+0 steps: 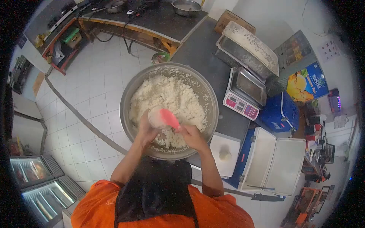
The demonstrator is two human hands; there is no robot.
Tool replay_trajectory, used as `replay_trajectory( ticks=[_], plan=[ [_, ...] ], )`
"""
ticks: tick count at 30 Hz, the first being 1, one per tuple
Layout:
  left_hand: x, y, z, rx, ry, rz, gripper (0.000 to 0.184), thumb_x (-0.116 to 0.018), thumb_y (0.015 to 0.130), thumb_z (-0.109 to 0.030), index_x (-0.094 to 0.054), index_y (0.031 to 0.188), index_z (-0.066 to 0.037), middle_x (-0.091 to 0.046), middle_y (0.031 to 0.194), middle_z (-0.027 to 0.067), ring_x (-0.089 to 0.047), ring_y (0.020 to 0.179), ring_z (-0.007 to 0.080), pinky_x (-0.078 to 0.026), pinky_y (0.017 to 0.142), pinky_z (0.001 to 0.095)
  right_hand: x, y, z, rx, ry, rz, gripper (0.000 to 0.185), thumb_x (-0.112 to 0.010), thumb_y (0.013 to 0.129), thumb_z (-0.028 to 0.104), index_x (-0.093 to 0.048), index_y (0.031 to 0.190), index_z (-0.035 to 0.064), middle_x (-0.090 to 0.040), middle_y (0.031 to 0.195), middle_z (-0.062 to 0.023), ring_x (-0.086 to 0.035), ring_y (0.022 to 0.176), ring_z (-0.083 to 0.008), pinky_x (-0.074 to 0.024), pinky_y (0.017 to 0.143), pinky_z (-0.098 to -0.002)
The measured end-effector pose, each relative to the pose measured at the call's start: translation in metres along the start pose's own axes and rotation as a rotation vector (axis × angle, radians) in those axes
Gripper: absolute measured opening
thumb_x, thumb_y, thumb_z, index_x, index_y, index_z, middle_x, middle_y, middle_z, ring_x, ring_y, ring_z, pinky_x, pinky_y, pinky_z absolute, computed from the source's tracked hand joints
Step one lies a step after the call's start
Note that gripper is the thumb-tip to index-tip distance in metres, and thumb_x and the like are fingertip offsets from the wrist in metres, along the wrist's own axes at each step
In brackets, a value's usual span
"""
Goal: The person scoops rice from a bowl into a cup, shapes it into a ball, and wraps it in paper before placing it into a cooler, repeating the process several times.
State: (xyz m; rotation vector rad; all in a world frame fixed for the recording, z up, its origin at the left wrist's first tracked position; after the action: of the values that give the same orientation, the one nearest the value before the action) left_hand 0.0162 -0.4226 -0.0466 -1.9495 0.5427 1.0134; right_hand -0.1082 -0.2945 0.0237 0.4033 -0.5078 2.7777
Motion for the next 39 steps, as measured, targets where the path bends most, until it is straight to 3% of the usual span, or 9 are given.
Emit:
replay_trajectory(
  ticks=[3,6,9,16,22,24,28,35,39],
  plan=[
    [0.007,-0.016,-0.028,-0.077,-0.088,-0.039,0.044,-0.033,0.104,-0.035,-0.057,0.125,-0.005,-0.065,0.121,0.0122,-0.064,0.110,0.0277,-0.052,0.096,0.0442,0.020,-0.004,0.005,0.088,0.006,-0.161,0.038,-0.050,0.104,0.029,-0.069,0.087,0.0011,-0.040,0.058,0.0036,-0.039,0.057,-0.0059,-0.0336,0.051,-0.0273],
    [0.003,-0.039,-0.048,-0.093,-0.179,-0.023,0.041,-0.036,0.104,-0.035,-0.058,0.123,-0.005,-0.065,0.122,0.0123,-0.064,0.110,0.0281,-0.054,0.095,0.0460,0.023,0.003,-0.029,-0.026,-0.603,-0.162,0.030,-0.055,0.099,0.026,-0.071,0.097,0.0004,-0.060,0.065,-0.0182,-0.063,0.063,-0.0338,-0.0472,0.063,-0.0412],
    [0.004,-0.050,-0.053,-0.085,-0.199,0.020,0.040,-0.038,0.103,-0.034,-0.058,0.124,-0.005,-0.065,0.121,0.0124,-0.064,0.109,0.0279,-0.054,0.094,0.0464,0.008,0.009,-0.033,0.025,-0.565,-0.227,0.026,-0.056,0.097,0.024,-0.073,0.104,0.0054,-0.068,0.077,-0.0204,-0.065,0.077,-0.0417,-0.0505,0.071,-0.0450],
    [0.001,-0.049,-0.055,-0.054,0.115,-0.038,0.040,-0.038,0.104,-0.033,-0.057,0.125,-0.005,-0.064,0.122,0.0117,-0.063,0.113,0.0266,-0.053,0.096,0.0458,-0.002,-0.021,0.054,0.384,-0.574,-0.358,0.025,-0.060,0.091,0.021,-0.073,0.111,0.0120,-0.069,0.080,-0.0186,-0.067,0.076,-0.0392,-0.0527,0.072,-0.0446],
    [0.006,-0.047,-0.058,-0.055,0.014,0.121,0.041,-0.035,0.104,-0.031,-0.052,0.131,-0.005,-0.061,0.128,0.0115,-0.060,0.118,0.0279,-0.050,0.099,0.0482,0.012,-0.034,0.001,-0.115,-1.119,-0.103,0.036,-0.063,0.087,0.023,-0.067,0.121,0.0121,-0.070,0.102,-0.0193,-0.068,0.094,-0.0349,-0.0535,0.078,-0.0437],
    [-0.004,-0.057,-0.047,-0.050,0.019,0.168,0.044,-0.035,0.104,-0.034,-0.054,0.130,-0.004,-0.063,0.126,0.0119,-0.061,0.117,0.0274,-0.051,0.099,0.0477,-0.005,-0.041,0.011,0.378,-1.237,-0.396,0.059,-0.075,0.080,0.018,-0.057,0.135,0.0063,-0.060,0.129,-0.0208,-0.064,0.108,-0.0326,-0.0554,0.082,-0.0452],
    [-0.027,-0.094,-0.003,-0.008,0.015,0.111,0.044,-0.036,0.104,-0.037,-0.056,0.128,-0.005,-0.063,0.127,0.0108,-0.061,0.117,0.0265,-0.050,0.100,0.0443,-0.034,-0.061,0.040,0.398,0.066,-0.329,0.124,-0.094,0.063,0.022,-0.014,0.157,0.0043,-0.050,0.141,-0.0215,-0.052,0.128,-0.0293,-0.0432,0.106,-0.0420],
    [-0.044,-0.130,0.089,0.308,0.131,0.124,0.054,-0.041,0.103,-0.052,-0.055,0.129,-0.006,-0.061,0.127,0.0089,-0.059,0.116,0.0247,-0.045,0.103,0.0413,-0.038,-0.138,0.015,0.416,0.120,-0.682,0.139,-0.096,0.060,0.021,0.006,0.152,-0.0026,-0.052,0.135,-0.0228,-0.055,0.122,-0.0312,-0.0436,0.104,-0.0424],
    [-0.022,-0.131,0.093,0.005,0.488,0.019,0.042,-0.050,0.102,-0.040,-0.049,0.125,-0.005,-0.055,0.112,0.0101,-0.051,0.114,0.0223,-0.039,0.103,0.0402,-0.003,-0.177,-0.043,0.306,0.206,-0.847,0.133,-0.096,0.061,0.017,0.000,0.150,-0.0036,-0.059,0.124,-0.0207,-0.058,0.120,-0.0281,-0.0461,0.102,-0.0388]
  ],
)
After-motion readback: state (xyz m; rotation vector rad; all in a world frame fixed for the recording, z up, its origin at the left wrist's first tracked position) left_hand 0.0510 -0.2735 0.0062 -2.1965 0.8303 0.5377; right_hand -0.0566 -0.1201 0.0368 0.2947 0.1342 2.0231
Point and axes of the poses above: each hand's wrist, its own y-axis towards the middle knuckle, its own x-axis out of the back of the hand, z = x × y, the point moved 6 cm from there along y, towards the middle knuckle
